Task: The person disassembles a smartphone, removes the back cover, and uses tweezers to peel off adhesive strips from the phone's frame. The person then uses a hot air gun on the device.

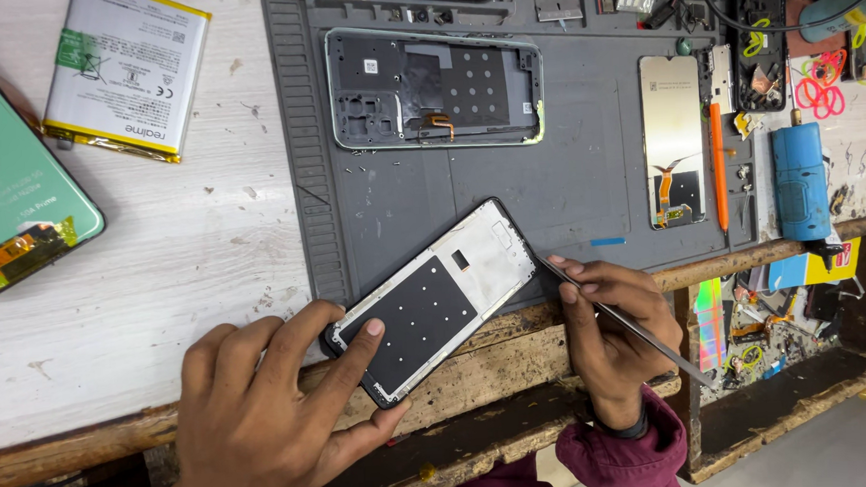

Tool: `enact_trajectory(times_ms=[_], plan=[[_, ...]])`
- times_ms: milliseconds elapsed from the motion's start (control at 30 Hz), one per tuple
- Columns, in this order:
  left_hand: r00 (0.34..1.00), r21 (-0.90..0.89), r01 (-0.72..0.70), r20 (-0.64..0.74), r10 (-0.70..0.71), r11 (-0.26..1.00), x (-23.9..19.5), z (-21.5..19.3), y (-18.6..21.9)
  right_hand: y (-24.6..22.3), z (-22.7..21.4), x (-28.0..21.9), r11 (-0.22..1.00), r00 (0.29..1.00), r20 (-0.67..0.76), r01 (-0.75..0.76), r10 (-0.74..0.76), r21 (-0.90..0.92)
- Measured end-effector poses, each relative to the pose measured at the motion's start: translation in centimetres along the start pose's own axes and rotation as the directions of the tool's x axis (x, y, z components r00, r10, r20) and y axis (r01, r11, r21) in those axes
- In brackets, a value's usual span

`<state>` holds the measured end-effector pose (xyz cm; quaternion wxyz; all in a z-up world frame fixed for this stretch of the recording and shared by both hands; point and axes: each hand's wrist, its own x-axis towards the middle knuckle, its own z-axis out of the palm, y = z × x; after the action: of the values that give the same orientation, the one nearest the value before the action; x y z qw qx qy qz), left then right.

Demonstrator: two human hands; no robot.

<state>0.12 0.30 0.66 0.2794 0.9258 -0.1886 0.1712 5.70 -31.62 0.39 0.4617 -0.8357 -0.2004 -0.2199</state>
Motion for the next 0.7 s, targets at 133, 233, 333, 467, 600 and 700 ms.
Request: enact_trajectory(times_ms=[133,233,333,467,600,700], plan=[[0.989,0.001,-0.1,-0.109,0.099,0.995,-0.2,0.3,-0.2,-2.6,0.6,-0.1,0.927,0.997,0.059,-0.069,0.05,0.368],[0.974,-0.054,-0.189,-0.137,0.18,0.981,-0.7,0.7,0.2,-6.0,1.5,-2.2,0.866,0.957,0.28,-0.2,0.073,0.459],[0.926,-0.005,-0.367,-0.095,0.365,0.93,-1.5,1.2,0.6,-7.7,2.9,-3.6,0.845,0.95,0.279,-0.259,0.137,0.468],[0.894,0.036,-0.425,-0.14,0.426,0.904,-3.9,2.3,0.8,-8.1,1.9,-3.4,0.759,0.881,0.449,-0.391,0.146,0.521],[0.928,-0.108,-0.371,-0.069,0.366,0.922,-6.2,3.1,0.8,-6.5,-0.9,-1.4,0.45,0.889,0.31,-0.441,0.336,0.777],[0.92,-0.217,-0.357,0.086,0.382,0.909,-6.5,3.6,1.2,-4.4,-2.4,-0.6,0.93,0.934,-0.149,-0.287,0.325,0.231]])
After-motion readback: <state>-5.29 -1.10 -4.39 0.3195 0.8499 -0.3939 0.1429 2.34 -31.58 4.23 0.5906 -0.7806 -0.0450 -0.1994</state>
